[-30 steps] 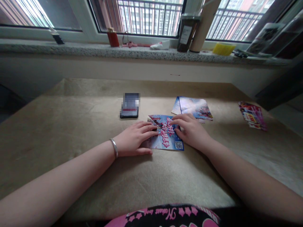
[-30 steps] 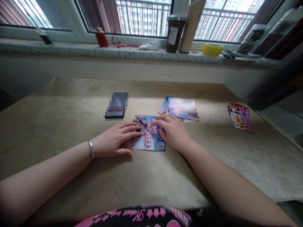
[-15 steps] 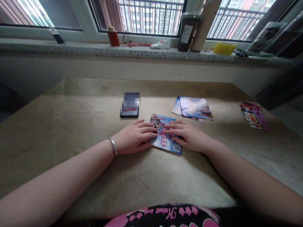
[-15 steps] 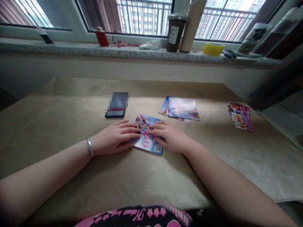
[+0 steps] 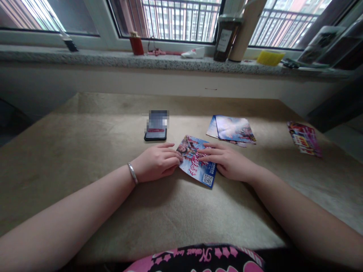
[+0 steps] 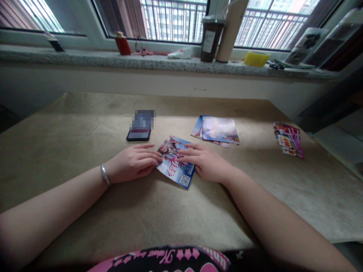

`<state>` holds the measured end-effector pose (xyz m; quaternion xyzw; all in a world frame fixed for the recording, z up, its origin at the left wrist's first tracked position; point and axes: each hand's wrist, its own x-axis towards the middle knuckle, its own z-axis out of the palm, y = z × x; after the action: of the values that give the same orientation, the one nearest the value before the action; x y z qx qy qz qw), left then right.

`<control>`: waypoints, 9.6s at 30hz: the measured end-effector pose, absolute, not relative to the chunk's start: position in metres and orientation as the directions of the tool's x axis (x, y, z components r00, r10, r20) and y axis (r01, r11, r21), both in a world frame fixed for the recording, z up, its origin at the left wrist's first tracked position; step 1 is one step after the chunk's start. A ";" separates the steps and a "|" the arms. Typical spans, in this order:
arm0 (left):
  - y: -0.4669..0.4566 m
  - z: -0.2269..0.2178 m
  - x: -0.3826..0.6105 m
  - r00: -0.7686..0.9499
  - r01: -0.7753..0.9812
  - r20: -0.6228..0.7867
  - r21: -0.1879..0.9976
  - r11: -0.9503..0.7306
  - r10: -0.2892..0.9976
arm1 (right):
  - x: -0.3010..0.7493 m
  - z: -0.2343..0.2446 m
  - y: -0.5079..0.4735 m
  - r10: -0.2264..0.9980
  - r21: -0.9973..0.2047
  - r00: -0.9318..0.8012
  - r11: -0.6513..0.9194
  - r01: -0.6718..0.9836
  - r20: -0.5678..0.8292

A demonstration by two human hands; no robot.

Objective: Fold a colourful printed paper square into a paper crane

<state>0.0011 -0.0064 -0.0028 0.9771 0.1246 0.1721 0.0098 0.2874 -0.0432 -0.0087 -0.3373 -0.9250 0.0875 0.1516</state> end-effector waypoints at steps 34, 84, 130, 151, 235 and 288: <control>-0.002 -0.012 0.000 0.878 0.309 0.290 0.264 -0.914 0.380 | 0.293 -0.011 -0.039 0.637 -0.476 -0.724 0.739 0.477 0.265; -0.012 -0.012 0.005 0.902 0.271 0.258 0.286 -0.919 0.346 | 0.262 -0.016 -0.038 0.917 -0.414 -0.331 0.396 0.820 0.222; -0.010 -0.014 0.006 0.902 0.257 0.339 0.073 -0.964 0.267 | 0.259 -0.016 -0.043 0.678 -0.266 -0.707 0.733 0.626 0.203; -0.012 -0.014 0.007 0.856 0.397 0.282 0.179 -0.900 0.434 | 0.258 -0.018 -0.043 0.683 -0.280 -0.699 0.728 0.626 0.213; -0.015 -0.012 0.010 0.897 0.434 0.078 0.041 -0.900 0.436 | 0.284 0.011 -0.048 0.611 -0.156 -0.776 0.791 0.592 0.155; -0.019 -0.008 0.011 0.890 0.455 0.035 0.011 -0.891 0.455 | 0.291 0.001 -0.042 0.901 0.142 -0.405 0.385 0.912 0.159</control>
<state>0.0107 -0.0194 -0.0084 0.9721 0.2338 0.0185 0.0010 0.2911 -0.0416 0.0007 -0.5448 -0.8317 -0.1036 0.0275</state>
